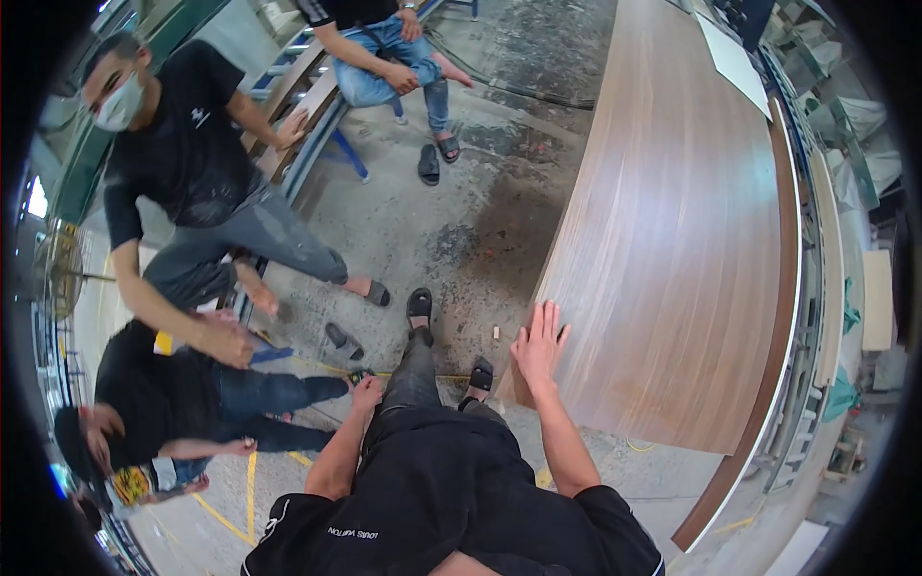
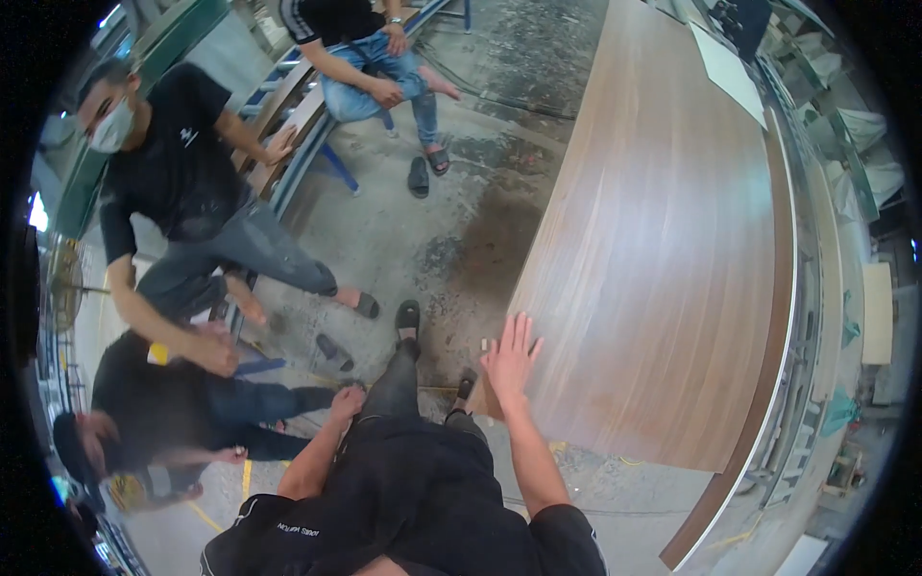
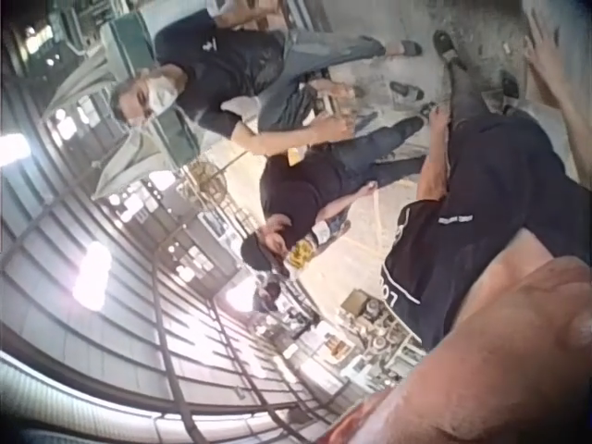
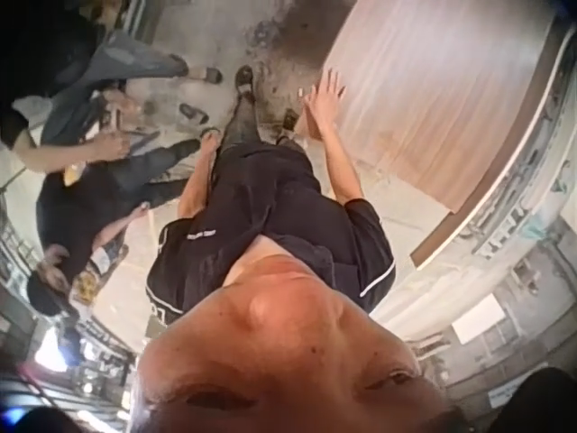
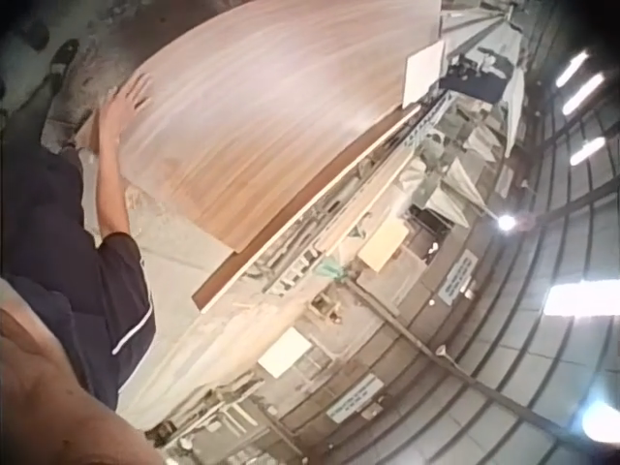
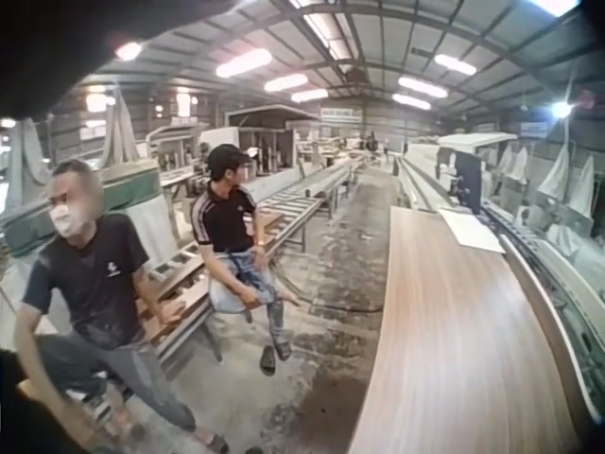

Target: Inspecting and moving a large wooden panel on an assembly line with other workers.

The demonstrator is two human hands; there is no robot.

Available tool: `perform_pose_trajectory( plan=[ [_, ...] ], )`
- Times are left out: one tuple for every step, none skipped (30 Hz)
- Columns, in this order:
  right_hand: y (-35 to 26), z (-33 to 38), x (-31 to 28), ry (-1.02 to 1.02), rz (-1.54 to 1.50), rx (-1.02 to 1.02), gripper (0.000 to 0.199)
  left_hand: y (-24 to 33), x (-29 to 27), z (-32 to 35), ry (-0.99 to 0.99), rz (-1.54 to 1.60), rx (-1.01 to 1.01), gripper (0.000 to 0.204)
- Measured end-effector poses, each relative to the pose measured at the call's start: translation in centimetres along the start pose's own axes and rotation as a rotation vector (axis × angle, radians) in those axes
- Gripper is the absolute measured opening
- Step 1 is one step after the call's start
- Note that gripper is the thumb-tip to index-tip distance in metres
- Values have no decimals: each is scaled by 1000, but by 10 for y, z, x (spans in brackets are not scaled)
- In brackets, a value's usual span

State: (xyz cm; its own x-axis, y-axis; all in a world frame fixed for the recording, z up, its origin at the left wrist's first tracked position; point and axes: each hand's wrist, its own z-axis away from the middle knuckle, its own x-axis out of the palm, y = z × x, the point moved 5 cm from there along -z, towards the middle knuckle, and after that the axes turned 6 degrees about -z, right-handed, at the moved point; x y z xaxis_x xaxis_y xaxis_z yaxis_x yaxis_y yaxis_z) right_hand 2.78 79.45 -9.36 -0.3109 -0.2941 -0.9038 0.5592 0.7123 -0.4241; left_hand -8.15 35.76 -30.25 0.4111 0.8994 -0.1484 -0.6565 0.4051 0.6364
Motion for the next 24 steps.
perform_pose_trajectory(
  plan=[
    [-2, -9, 5, 24, -4, 76, 68, -4, -12, -25, -49, -224, 33, 20],
    [-1, -17, 10, 33, 4, 96, 68, 6, -9, -46, -68, -236, 36, 20],
    [-1, -25, 13, 39, 43, 146, 70, 24, -11, -64, 6, -416, 108, 21],
    [-2, -32, 17, 43, 81, 192, 71, 44, -16, -81, 85, -591, 185, 22],
    [-9, -46, 24, 47, 78, 199, 71, 56, -28, -104, 82, -717, 200, 27],
    [-5, -52, 30, 82, 117, 240, 72, 82, -22, -117, 53, -720, 203, 27],
    [2, -53, 29, 118, 164, 291, 73, 118, -9, -128, -7, -565, 94, 30],
    [6, -59, 22, 124, 186, 317, 73, 150, 5, -137, -57, -416, -18, 34],
    [3, -73, 21, 73, 182, 379, 75, 169, 4, -154, -64, -418, -16, 34],
    [1, -88, 19, 22, 178, 439, 77, 192, 5, -170, -66, -451, 68, 35],
    [-2, -104, 18, 28, 180, 443, 77, 210, 3, -188, -66, -483, 156, 35],
    [0, -118, 18, 33, 178, 441, 78, 222, 0, -203, -73, -483, 158, 35],
    [2, -129, 17, 39, 175, 437, 79, 235, -1, -217, -88, -487, 220, 34],
    [7, -140, 17, 48, 182, 445, 79, 251, 4, -229, -109, -492, 286, 33],
    [12, -150, 17, 49, 198, 461, 79, 261, 9, -238, -119, -491, 293, 33],
    [18, -161, 16, 50, 215, 477, 78, 266, 12, -246, -131, -476, 221, 34],
    [25, -172, 16, 63, 216, 484, 78, 273, 16, -255, -143, -466, 154, 35],
    [30, -182, 14, 82, 221, 475, 74, 278, 19, -264, -146, -465, 163, 35],
    [36, -194, 12, 100, 225, 465, 71, 281, 21, -270, -129, -527, 175, 36],
    [43, -207, 9, 110, 227, 468, 71, 281, 26, -277, -115, -591, 187, 37],
    [51, -220, 7, 107, 208, 474, 69, 281, 30, -285, -117, -589, 195, 37],
    [58, -234, 4, 104, 189, 482, 66, 279, 33, -294, -141, -675, 175, 38],
    [64, -250, 1, 115, 187, 481, 66, 277, 36, -305, -162, -759, 156, 39],
    [68, -268, 0, 118, 175, 474, 65, 269, 31, -315, -148, -756, 161, 39]
  ],
)
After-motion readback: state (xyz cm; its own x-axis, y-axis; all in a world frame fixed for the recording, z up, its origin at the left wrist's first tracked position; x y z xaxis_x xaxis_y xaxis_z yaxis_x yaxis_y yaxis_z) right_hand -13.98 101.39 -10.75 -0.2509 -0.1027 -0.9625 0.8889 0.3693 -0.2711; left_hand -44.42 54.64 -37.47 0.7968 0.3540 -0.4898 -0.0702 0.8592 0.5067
